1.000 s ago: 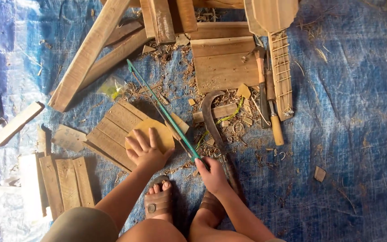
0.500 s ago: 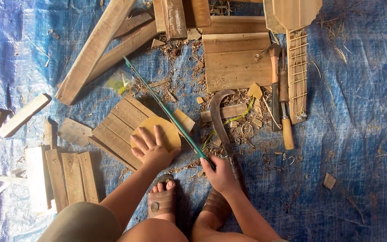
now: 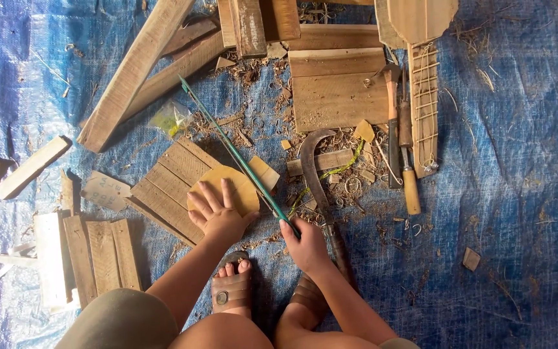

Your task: The person is shaping a wooden piece with a saw blade and then polishing a circular wooden component using a small wooden block.

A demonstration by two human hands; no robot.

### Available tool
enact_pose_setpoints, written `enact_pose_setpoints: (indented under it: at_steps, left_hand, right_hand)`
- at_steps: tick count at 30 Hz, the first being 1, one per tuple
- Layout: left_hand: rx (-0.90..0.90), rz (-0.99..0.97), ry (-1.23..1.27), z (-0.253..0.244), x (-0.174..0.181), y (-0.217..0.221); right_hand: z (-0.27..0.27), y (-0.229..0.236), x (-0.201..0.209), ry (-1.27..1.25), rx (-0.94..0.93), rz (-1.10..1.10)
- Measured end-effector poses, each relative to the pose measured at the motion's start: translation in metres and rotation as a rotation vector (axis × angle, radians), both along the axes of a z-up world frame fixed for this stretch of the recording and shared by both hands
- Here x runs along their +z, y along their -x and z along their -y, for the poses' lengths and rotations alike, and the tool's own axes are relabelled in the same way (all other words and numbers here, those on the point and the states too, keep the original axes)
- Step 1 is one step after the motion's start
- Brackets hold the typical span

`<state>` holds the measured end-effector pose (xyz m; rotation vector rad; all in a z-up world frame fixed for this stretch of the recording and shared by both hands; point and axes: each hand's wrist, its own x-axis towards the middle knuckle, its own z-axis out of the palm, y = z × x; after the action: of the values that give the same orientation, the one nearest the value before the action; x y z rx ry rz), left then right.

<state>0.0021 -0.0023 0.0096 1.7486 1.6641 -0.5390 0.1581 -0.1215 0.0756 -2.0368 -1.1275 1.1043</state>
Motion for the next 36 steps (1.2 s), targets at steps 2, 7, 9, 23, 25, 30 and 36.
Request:
enact_pose_setpoints:
  at_steps: [2, 7, 9, 23, 25, 30, 36]
  left_hand:
    - [-0.024, -0.008, -0.013, -0.001, 0.001, 0.0]
    - [-0.076, -0.045, -0.051, 0.003, -0.004, 0.0]
    - [-0.173, -0.138, -0.084, 0.001, 0.004, -0.001]
    - [-0.394, 0.227, -0.86, 0.01, -0.057, 0.038]
    - [-0.358, 0.244, -0.832, 0.01, -0.055, 0.037]
    - [-0.367, 0.201, -0.847, 0.008, -0.054, 0.037]
    - [-0.317, 0.24, -0.869, 0.013, -0.051, 0.036]
  right_hand:
    - [0.004, -0.005, -0.012, -0.027, 0.01, 0.015]
    - [0.014, -0.016, -0.005, -0.034, 0.062, 0.056]
    - [0.016, -0.018, 0.003, -0.013, 0.043, -0.007]
    - [0.058, -0.019, -0.029, 0.071, -0.094, -0.224]
    - [0.06, -0.019, -0.034, 0.06, -0.084, -0.223]
    - [0.057, -0.009, -0.021, 0.011, -0.051, -0.256]
    - [0.106, -0.033, 0.02, 0.36, -0.099, -0.193]
